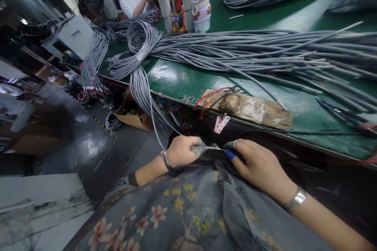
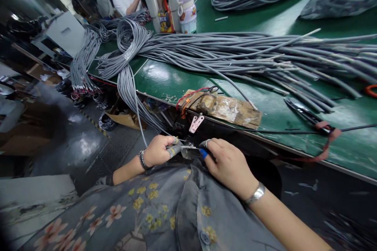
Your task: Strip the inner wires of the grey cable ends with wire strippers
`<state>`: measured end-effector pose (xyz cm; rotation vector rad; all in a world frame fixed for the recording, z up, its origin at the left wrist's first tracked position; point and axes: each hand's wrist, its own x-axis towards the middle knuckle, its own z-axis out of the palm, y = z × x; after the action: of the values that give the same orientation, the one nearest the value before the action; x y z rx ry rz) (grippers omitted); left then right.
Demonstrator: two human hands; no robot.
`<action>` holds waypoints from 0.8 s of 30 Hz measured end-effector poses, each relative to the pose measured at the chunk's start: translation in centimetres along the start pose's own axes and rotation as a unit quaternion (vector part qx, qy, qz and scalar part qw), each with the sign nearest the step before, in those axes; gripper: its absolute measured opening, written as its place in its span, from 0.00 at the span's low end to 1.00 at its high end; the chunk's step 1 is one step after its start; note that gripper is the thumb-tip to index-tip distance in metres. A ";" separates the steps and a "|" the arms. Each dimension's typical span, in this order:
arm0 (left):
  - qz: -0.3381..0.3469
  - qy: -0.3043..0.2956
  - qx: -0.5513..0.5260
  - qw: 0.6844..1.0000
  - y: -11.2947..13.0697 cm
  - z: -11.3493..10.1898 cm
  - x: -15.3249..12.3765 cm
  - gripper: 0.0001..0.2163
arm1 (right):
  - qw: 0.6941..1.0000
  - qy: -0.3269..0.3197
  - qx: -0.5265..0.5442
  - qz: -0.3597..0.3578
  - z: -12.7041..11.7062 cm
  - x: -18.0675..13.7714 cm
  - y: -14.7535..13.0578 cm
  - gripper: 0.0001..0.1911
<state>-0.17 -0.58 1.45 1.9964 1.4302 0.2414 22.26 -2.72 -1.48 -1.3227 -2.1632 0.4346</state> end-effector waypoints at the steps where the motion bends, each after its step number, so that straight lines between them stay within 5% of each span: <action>1: 0.001 0.001 -0.005 1.000 -0.1 0.1 0.0 0.08 | 0.999 -0.006 0.035 0.018 0.2 0.0 0.0 0.08; 8: 0.020 -0.039 -0.028 0.999 0.5 -0.1 0.2 0.10 | 0.934 -0.066 0.329 0.124 1.8 -0.4 0.1 0.15; 13: 0.011 -0.047 0.013 0.999 1.3 -0.1 0.5 0.07 | 0.971 0.004 0.231 0.062 1.7 -0.5 0.0 0.13; 17: 0.000 -0.020 0.007 1.000 0.6 0.6 1.2 0.05 | 0.978 -0.010 0.206 -0.031 0.8 -0.6 -0.3 0.13; 20: -0.055 0.004 -0.088 0.995 -0.6 1.4 1.6 0.05 | 0.973 0.046 0.224 0.020 0.3 -0.7 -0.3 0.12; 24: -0.082 -0.046 -0.330 0.939 -1.1 1.9 1.0 0.15 | 0.950 0.131 0.234 0.162 0.3 -1.1 0.3 0.11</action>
<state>0.31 -0.24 -0.83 1.3192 1.2324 0.4762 22.64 -3.56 -2.20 -1.3651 -1.5059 0.7951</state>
